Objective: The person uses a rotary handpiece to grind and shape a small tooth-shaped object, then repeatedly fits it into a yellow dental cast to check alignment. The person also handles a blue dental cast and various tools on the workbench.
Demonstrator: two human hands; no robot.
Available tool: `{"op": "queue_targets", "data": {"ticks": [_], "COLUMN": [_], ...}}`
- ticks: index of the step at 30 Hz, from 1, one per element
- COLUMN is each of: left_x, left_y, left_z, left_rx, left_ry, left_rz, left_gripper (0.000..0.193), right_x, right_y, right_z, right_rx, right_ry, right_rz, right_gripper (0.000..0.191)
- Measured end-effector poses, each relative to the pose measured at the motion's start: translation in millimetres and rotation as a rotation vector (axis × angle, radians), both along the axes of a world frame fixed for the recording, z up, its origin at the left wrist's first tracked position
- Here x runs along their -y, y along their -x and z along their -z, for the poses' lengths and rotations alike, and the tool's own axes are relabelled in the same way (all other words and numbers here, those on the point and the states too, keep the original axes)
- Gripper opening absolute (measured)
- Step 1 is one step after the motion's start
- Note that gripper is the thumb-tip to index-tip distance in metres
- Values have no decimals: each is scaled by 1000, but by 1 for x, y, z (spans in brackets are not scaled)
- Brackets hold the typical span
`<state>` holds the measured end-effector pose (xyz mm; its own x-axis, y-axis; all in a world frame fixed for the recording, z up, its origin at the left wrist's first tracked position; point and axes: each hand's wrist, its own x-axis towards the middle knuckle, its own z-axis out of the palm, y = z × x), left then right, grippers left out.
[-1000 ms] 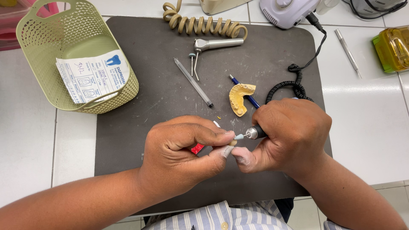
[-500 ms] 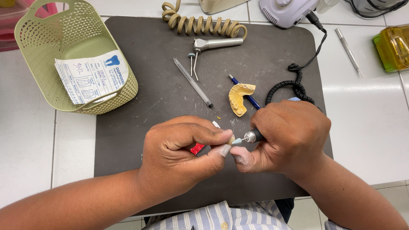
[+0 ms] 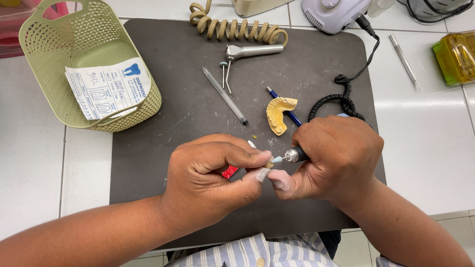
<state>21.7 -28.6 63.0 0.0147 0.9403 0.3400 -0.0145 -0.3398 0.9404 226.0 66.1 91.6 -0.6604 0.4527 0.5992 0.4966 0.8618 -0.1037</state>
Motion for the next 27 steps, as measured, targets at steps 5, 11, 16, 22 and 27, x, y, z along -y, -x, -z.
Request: {"op": "queue_targets", "data": {"ticks": [5, 11, 16, 22, 27], "left_x": [0, 0, -1, -1, -1], "left_y": [0, 2, 1, 2, 2], "left_z": [2, 0, -2, -4, -4], "left_rx": [25, -8, -21, -50, -57], "left_ry": [5, -13, -17, -29, -15], "left_rz": [5, 14, 17, 16, 15], "left_gripper": [19, 19, 19, 18, 19], "right_x": [2, 1, 0, 0, 1], "right_y": [-1, -3, -3, -3, -3], "right_z": [1, 0, 0, 1, 0], "right_rx": [-6, 3, 0, -7, -4], "right_ry": [-1, -12, -2, 3, -1], "right_rz": [-29, -27, -12, -10, -16], "right_gripper": [73, 73, 75, 76, 76]}}
